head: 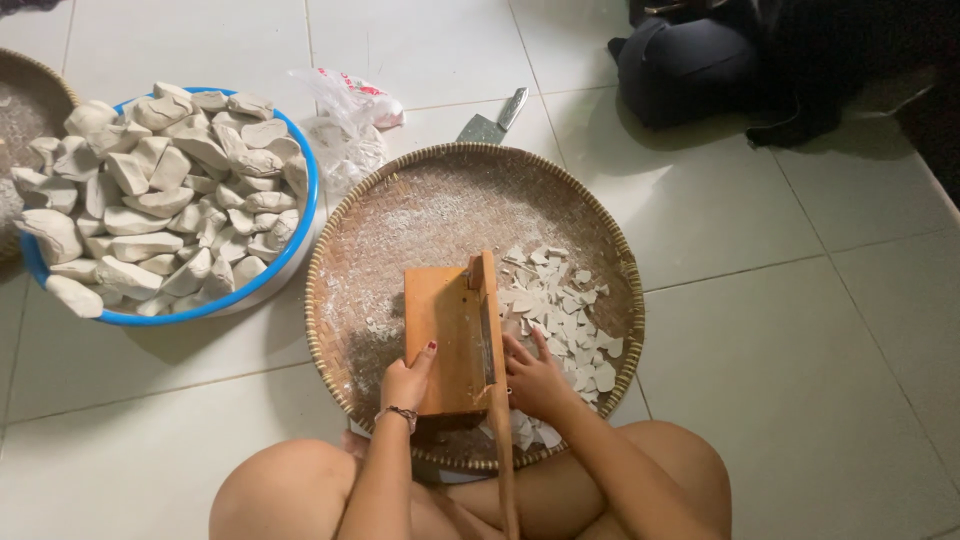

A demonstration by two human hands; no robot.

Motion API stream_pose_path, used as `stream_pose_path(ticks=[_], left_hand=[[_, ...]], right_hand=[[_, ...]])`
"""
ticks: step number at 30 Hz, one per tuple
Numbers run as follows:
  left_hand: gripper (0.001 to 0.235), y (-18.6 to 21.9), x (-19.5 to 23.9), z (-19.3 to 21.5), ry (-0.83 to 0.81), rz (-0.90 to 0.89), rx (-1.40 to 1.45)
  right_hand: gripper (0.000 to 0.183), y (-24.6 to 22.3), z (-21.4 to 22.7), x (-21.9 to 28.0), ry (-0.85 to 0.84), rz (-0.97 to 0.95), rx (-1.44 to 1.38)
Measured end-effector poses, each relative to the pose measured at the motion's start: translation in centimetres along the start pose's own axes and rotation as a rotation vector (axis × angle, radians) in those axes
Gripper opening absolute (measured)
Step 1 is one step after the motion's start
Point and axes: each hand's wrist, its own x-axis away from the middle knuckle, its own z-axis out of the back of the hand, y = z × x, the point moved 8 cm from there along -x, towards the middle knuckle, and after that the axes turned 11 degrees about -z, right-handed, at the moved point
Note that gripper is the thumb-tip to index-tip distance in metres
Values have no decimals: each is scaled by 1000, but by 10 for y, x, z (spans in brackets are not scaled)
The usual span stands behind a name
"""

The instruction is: The person sits on the floor and uses a wooden slicing tool to cut white cassava chunks into thin slices. They pick up chunks from a blue basin, press them against the blade, and collect the resulting slices in a woven tray.

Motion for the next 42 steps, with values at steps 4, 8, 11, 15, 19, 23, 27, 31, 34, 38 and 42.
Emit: stream_pose_path(ticks=[4, 8, 11, 15, 19, 23, 27, 31, 34, 38, 42], left_hand=[[106, 17, 16, 3, -16, 27, -8], [94, 9, 10, 1, 19, -2, 46], [97, 7, 11, -2, 17, -5, 53], [103, -8, -1, -6, 20, -10, 29], [99, 1, 3, -11, 28, -21, 30], [93, 10, 9, -20, 19, 4, 69], [91, 2, 2, -23, 38, -17, 59], [91, -7, -6, -30, 53, -28, 77], [106, -4, -1, -30, 16, 16, 54], [100, -1, 1, -28, 23, -5, 58], [101, 9, 7, -26, 24, -7, 77]], right_hand=[[42, 14, 3, -6, -135, -104, 85], [39, 29, 7, -9, -77, -172, 208], [43, 40, 17, -13, 37, -232, 230], [43, 78, 17, -14, 7, -400, 314], [40, 98, 3, -21, -154, -531, 196], [44, 54, -15, -20, -15, -226, 91], [58, 34, -54, -21, -91, -98, -84], [59, 38, -31, -25, -41, -112, 29], [53, 58, -25, -25, 19, -194, 167], [53, 75, -26, -29, -80, -326, 145], [54, 56, -24, 0, -292, -273, 94]])
